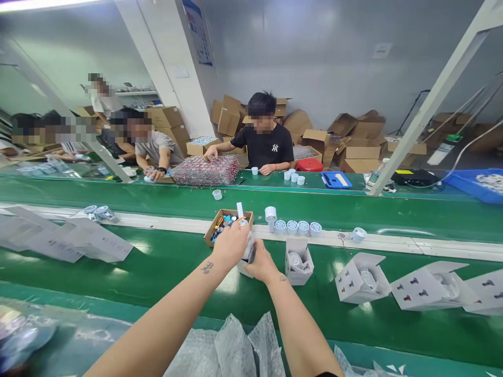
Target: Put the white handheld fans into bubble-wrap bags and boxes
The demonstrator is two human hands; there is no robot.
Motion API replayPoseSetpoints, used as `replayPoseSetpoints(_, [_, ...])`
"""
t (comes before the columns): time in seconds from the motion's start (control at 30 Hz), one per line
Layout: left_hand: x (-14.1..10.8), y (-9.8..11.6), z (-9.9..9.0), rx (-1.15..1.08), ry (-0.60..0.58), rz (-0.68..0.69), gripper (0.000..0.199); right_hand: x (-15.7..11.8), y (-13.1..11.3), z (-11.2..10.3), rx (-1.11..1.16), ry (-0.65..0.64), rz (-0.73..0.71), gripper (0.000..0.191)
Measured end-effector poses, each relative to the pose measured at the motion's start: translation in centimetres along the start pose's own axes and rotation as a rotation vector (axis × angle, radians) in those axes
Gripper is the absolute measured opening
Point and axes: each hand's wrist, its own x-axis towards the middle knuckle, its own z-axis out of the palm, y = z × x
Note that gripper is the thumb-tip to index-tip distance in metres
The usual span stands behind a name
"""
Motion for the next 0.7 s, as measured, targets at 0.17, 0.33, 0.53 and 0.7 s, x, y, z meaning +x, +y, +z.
replayPoseSetpoints(0.17, [-0.7, -0.3, 0.5, -0.040, -0.302, 0.288, 0.042, -0.9, 0.3, -1.9, 0.034, -0.102, -0.020, 0.060])
replayPoseSetpoints(0.33, [-3.2, -0.8, 4.1, -0.028, -0.096, 0.323, 0.032, -1.1, 0.6, -2.5, 0.006, -0.159, 0.008, 0.067])
replayPoseSetpoints(0.53, [-6.8, -0.5, 4.9, -0.067, -0.064, 0.261, 0.033, -2.2, -0.7, -3.7, -0.079, -0.149, 0.033, 0.084])
replayPoseSetpoints(0.7, [-14.8, -6.1, 5.9, -0.363, -0.114, -0.109, 0.029, -10.4, -2.2, -2.0, -0.214, 0.027, 0.000, 0.033])
